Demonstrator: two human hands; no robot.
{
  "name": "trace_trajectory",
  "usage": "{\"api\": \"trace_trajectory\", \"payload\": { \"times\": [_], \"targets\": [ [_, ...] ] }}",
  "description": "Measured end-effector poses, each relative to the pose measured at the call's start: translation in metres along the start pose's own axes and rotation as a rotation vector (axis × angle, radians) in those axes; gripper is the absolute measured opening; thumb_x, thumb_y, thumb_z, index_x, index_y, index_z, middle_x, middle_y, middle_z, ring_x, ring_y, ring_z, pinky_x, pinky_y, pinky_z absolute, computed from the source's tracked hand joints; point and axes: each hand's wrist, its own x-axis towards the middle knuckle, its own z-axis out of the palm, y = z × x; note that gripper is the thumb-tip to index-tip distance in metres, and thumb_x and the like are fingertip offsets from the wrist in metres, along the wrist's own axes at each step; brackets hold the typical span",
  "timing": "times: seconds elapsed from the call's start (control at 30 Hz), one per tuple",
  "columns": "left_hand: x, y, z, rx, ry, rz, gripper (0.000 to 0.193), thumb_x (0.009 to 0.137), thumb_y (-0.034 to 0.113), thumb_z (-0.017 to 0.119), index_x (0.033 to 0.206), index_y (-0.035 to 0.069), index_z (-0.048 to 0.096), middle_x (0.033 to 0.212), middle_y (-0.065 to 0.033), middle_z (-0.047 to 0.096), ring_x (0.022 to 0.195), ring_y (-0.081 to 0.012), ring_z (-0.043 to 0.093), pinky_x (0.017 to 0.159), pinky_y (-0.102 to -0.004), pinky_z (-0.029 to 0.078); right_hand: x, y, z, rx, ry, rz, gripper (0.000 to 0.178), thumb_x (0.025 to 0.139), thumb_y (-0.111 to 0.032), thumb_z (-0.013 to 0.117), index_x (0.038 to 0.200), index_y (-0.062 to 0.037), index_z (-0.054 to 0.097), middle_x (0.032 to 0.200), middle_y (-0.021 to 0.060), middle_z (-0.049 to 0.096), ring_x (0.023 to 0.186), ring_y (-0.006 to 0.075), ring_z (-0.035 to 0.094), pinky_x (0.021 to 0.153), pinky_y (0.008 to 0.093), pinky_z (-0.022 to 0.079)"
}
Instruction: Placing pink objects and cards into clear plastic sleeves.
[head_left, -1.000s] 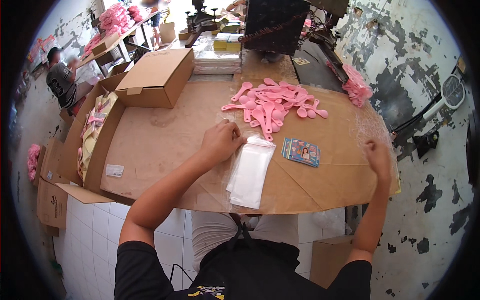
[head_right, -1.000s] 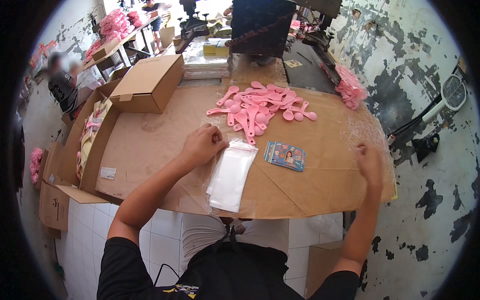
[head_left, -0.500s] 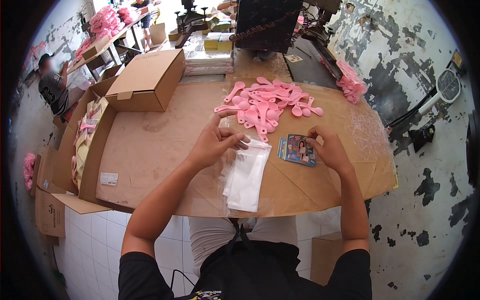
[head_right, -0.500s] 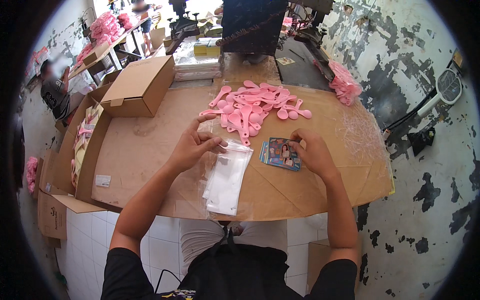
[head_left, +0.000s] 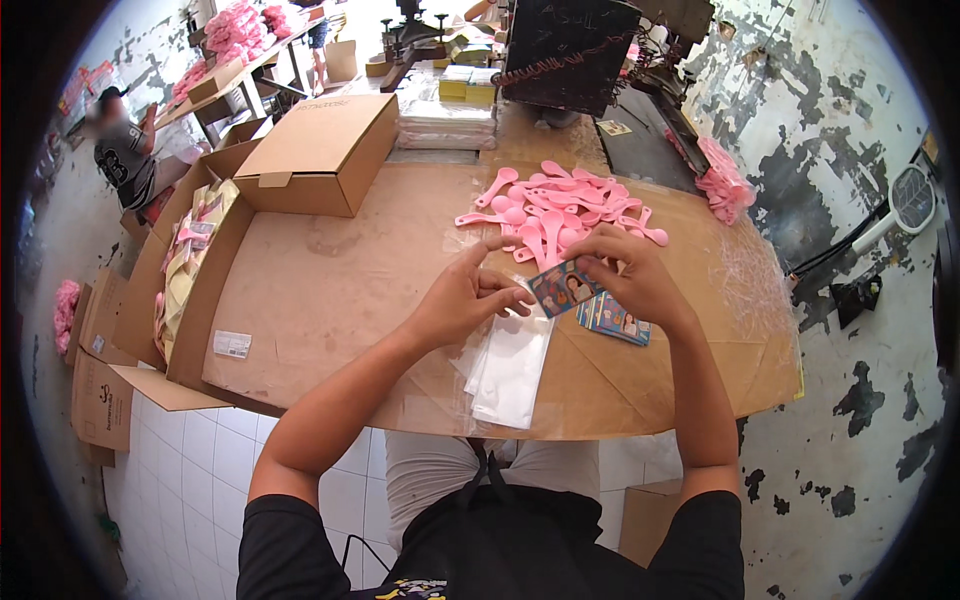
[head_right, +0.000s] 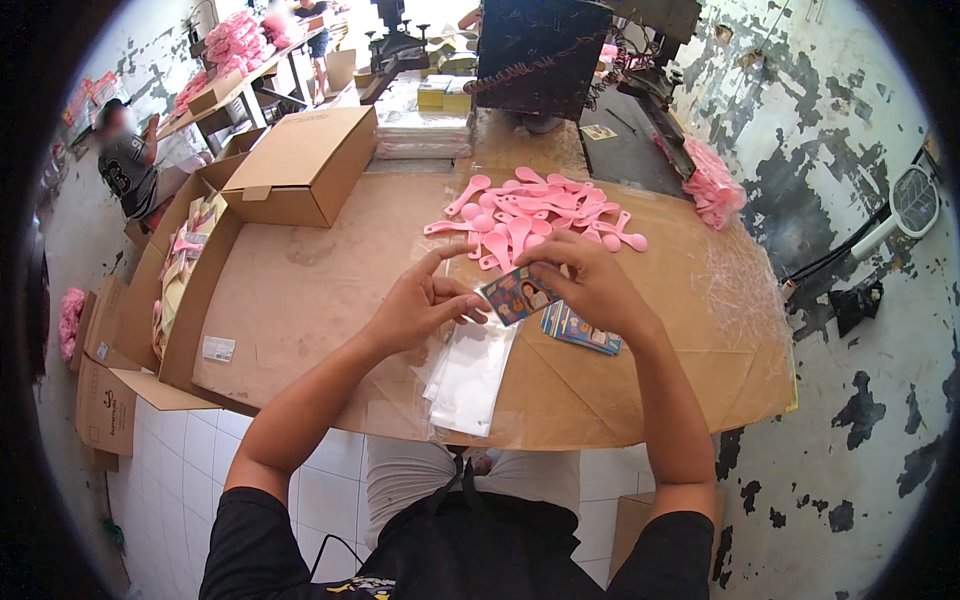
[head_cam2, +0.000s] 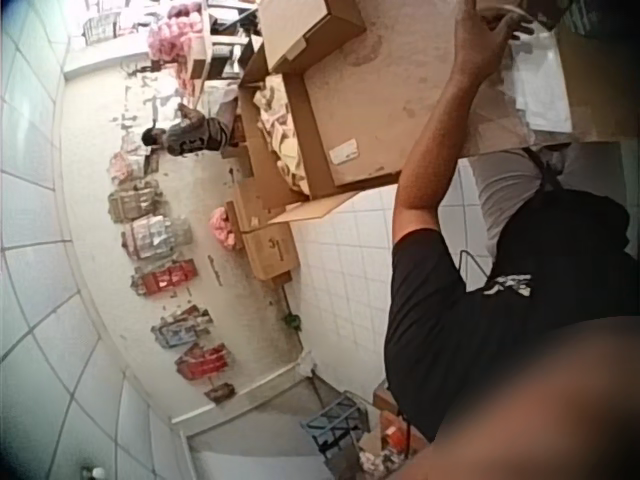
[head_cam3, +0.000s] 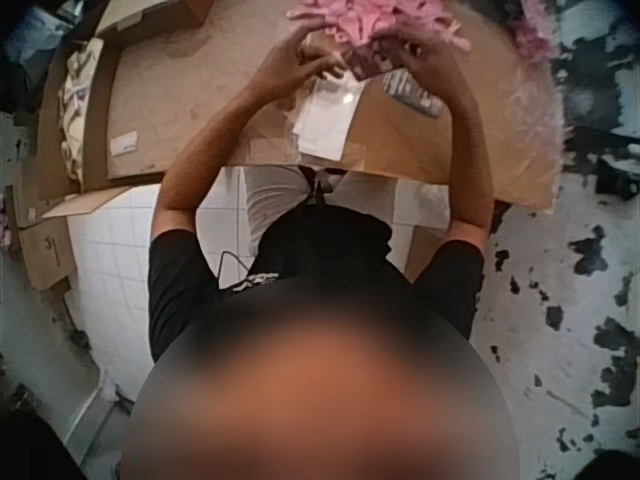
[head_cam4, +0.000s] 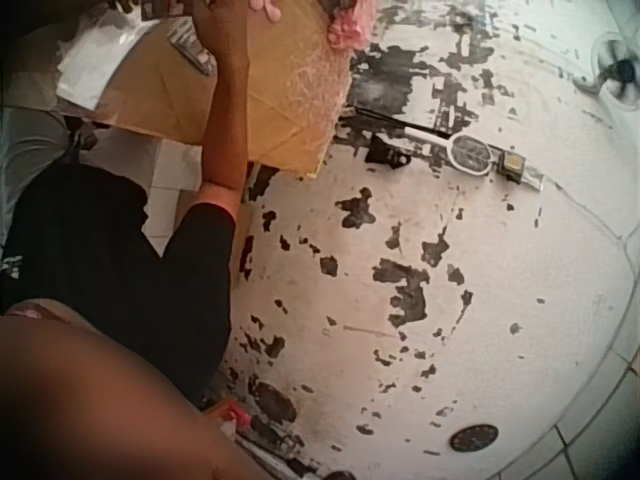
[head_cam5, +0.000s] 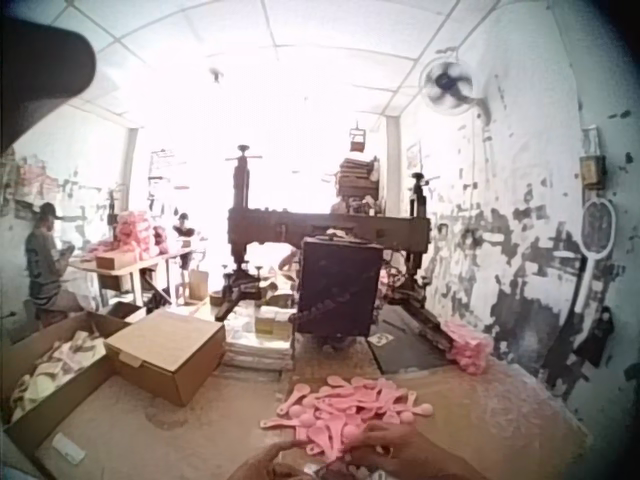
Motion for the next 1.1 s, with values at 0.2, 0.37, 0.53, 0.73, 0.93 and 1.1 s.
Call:
{"api": "trace_trajectory", "payload": {
  "times": [0.2,0.37,0.53,0.73,0.93,1.1],
  "targets": [
    [-0.005,-0.003,0.009,0.188,-0.026,-0.043,0.061,0.098,0.007,0.067,0.150,0.007,0.035,0.100,-0.0097,0.073,0.094,-0.0133,0.070,0.075,-0.0250,0.055,0.000,0.003,0.041,0.239,0.053,0.085,0.034,0.092,-0.008,0.072,0.125,-0.0059,0.064,0.088,0.0017,0.066,0.075,0.0075,0.059,0.066,0.0250,0.049],
    [0.005,-0.014,0.007,0.037,0.167,0.098,0.054,0.098,0.007,0.066,0.145,0.003,0.038,0.100,-0.0122,0.072,0.090,-0.0123,0.070,0.074,-0.0244,0.055,-0.005,0.026,0.048,0.373,0.151,0.116,0.030,0.090,-0.013,0.076,0.117,-0.0019,0.066,0.088,0.0001,0.066,0.076,0.0055,0.059,0.065,0.0231,0.048],
    [0.006,-0.019,0.011,0.037,0.136,0.071,0.054,0.098,0.006,0.064,0.145,0.002,0.038,0.102,-0.0134,0.071,0.091,-0.0125,0.070,0.076,-0.0241,0.055,-0.010,0.028,0.059,0.409,0.015,0.142,0.028,0.089,-0.014,0.078,0.112,-0.0013,0.068,0.088,-0.0002,0.066,0.075,0.0046,0.058,0.064,0.0220,0.047],
    [0.001,-0.022,0.006,0.136,0.057,0.045,0.055,0.098,0.004,0.064,0.146,0.006,0.038,0.104,-0.0136,0.072,0.093,-0.0122,0.069,0.078,-0.0255,0.055,-0.011,0.021,0.048,0.137,-0.069,-0.026,0.015,0.090,-0.014,0.074,0.101,-0.0037,0.073,0.097,0.0058,0.069,0.090,0.0148,0.064,0.073,0.0293,0.052],
    [0.002,-0.006,0.015,0.067,0.080,-0.029,0.056,0.098,-0.002,0.062,0.147,0.003,0.036,0.099,-0.0102,0.071,0.097,-0.0126,0.068,0.083,-0.0263,0.055,-0.004,0.095,-0.014,-0.076,0.336,0.170,0.025,0.095,-0.016,0.065,0.112,0.0018,0.068,0.114,0.0139,0.069,0.106,0.0279,0.065,0.095,0.0396,0.050],
    [0.004,-0.008,0.014,0.132,0.091,-0.006,0.052,0.098,0.000,0.061,0.145,0.002,0.039,0.104,-0.0110,0.070,0.098,-0.0119,0.068,0.084,-0.0261,0.056,-0.024,0.141,-0.028,-0.550,0.336,0.171,0.029,0.093,-0.014,0.064,0.119,-0.0021,0.065,0.117,0.0157,0.068,0.110,0.0358,0.064,0.097,0.0459,0.048]
  ]
}}
